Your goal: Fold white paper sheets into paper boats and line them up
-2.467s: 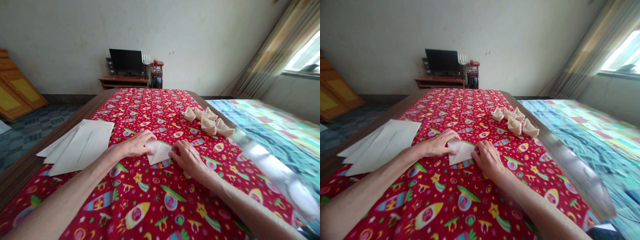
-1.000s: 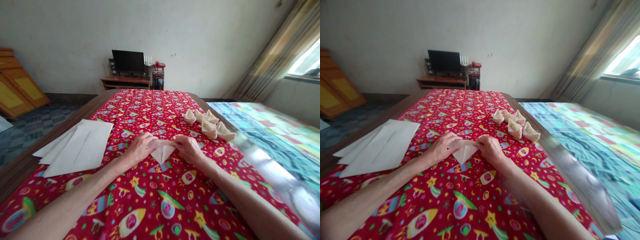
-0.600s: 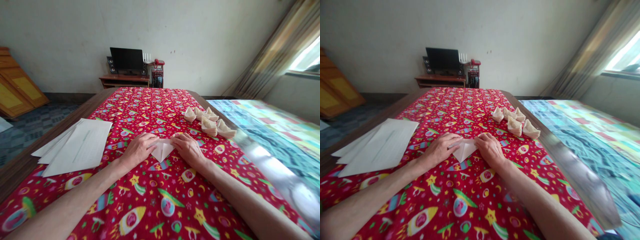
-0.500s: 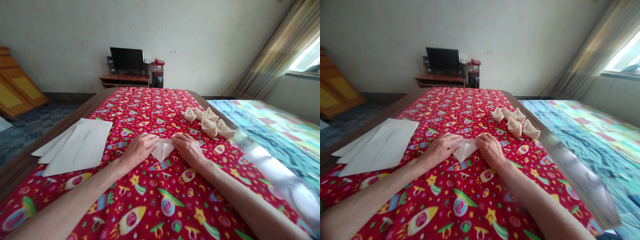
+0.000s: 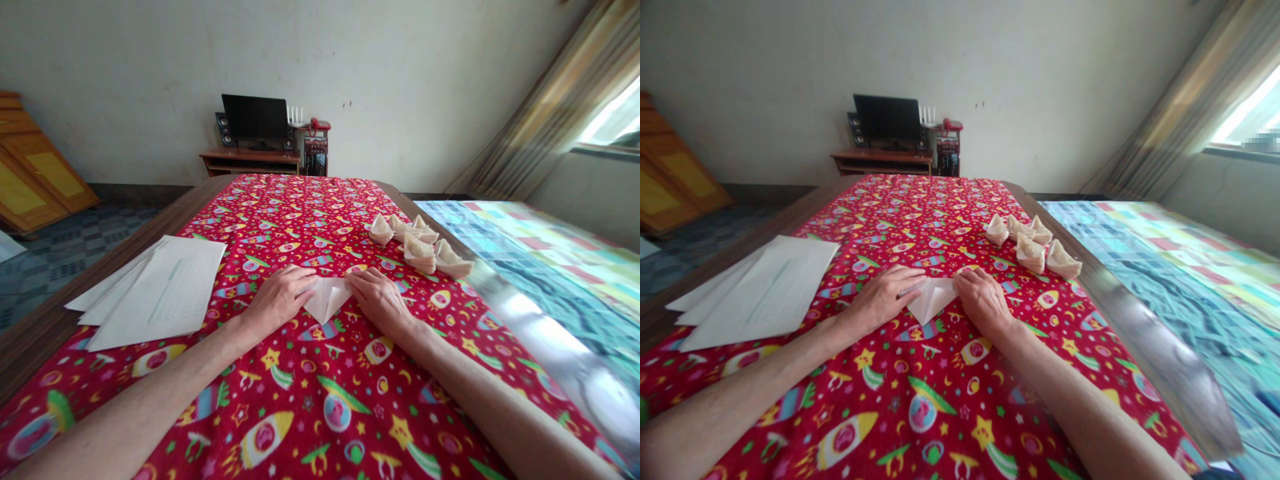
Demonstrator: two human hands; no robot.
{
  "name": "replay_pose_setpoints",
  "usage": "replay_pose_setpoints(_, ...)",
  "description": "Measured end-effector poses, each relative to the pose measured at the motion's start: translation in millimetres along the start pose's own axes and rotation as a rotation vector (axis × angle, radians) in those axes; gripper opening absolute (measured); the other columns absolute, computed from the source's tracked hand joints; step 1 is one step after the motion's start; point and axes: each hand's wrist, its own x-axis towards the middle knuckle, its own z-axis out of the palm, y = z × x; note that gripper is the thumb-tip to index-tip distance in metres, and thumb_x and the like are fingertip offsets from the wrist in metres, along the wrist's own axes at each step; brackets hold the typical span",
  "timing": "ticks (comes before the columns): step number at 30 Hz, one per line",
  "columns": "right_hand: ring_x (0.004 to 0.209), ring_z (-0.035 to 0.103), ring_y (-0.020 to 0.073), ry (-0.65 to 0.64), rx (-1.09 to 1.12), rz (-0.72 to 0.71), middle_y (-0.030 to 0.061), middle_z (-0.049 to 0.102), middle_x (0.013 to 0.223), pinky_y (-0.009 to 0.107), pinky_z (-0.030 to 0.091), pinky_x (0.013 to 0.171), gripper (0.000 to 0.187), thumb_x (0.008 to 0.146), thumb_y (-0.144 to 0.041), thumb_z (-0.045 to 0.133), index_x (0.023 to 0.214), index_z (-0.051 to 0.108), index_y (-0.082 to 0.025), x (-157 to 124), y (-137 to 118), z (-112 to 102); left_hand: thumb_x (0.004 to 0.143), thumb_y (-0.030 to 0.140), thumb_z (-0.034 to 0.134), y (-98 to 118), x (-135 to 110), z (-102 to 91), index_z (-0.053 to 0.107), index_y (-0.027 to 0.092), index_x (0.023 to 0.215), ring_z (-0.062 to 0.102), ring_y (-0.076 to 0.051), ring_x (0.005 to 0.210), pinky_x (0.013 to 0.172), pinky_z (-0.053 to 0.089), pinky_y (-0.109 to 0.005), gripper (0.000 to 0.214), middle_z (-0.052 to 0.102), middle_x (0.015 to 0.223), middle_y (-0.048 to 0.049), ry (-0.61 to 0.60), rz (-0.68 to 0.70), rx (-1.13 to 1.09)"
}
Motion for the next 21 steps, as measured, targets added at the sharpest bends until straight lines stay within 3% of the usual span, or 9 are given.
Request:
replay_pose_setpoints(4,0.086,0.055,0.0173,0.016,-0.006,0.004,0.0048,0.067,0.097,0.027,0.042,0.070,0.023,0.094,-0.019,0.042,0.095,0.065,-0.021,-1,1,1,0.088,0.021,0.055,4,1,-3.2,0.058,0.018,0.119,0.053,-0.022,0.111,0.097,0.046,-0.041,0.031,0.061,0.120,-0.0085,0.022,0.018,0.035)
replay_pose_setpoints(8,0.085,0.055,0.0176,0.002,-0.021,0.017,0.0049,0.067,0.096,0.027,0.042,0.069,0.022,0.092,-0.016,0.044,0.093,0.065,-0.021,-1,1,0,0.090,0.012,0.048,15,4,-13.7,0.044,0.028,0.134,0.037,-0.025,0.129,0.105,0.036,-0.047,0.047,0.038,0.144,-0.0067,0.012,0.157,0.154)
replay_pose_setpoints(11,0.087,0.055,0.0177,-0.007,-0.017,0.019,0.0054,0.066,0.097,0.027,0.042,0.069,0.022,0.091,-0.015,0.044,0.092,0.065,-0.021,0,1,0,0.094,0.013,0.043,25,6,-21.1,0.044,0.033,0.132,0.041,-0.021,0.127,0.107,0.035,-0.040,0.044,0.044,0.140,-0.0004,-0.129,0.389,0.154)
replay_pose_setpoints(13,0.087,0.055,0.0174,-0.006,-0.009,0.021,0.0054,0.066,0.098,0.027,0.042,0.070,0.023,0.092,-0.015,0.042,0.093,0.065,-0.020,0,1,0,0.094,0.013,0.042,28,5,-23.0,0.046,0.029,0.131,0.045,-0.019,0.124,0.107,0.037,-0.036,0.040,0.054,0.131,-0.0013,-0.210,0.445,0.146)
replay_pose_setpoints(17,0.086,0.055,0.0173,0.004,0.001,0.033,0.0052,0.066,0.098,0.026,0.042,0.070,0.023,0.091,-0.015,0.042,0.093,0.065,-0.020,0,1,2,0.094,0.011,0.039,25,-3,-21.0,0.050,0.019,0.127,0.051,-0.018,0.118,0.104,0.040,-0.035,0.035,0.061,0.121,-0.0055,-0.290,0.397,0.093)
replay_pose_setpoints(21,0.085,0.054,0.0181,0.053,0.007,0.083,0.0066,0.064,0.092,0.026,0.042,0.069,0.023,0.089,-0.014,0.044,0.096,0.065,-0.020,-2,1,2,0.095,0.012,0.034,18,-15,-17.7,0.045,0.020,0.133,0.044,-0.015,0.127,0.106,0.039,-0.031,0.040,0.050,0.137,-0.0057,-0.318,0.289,-0.059)
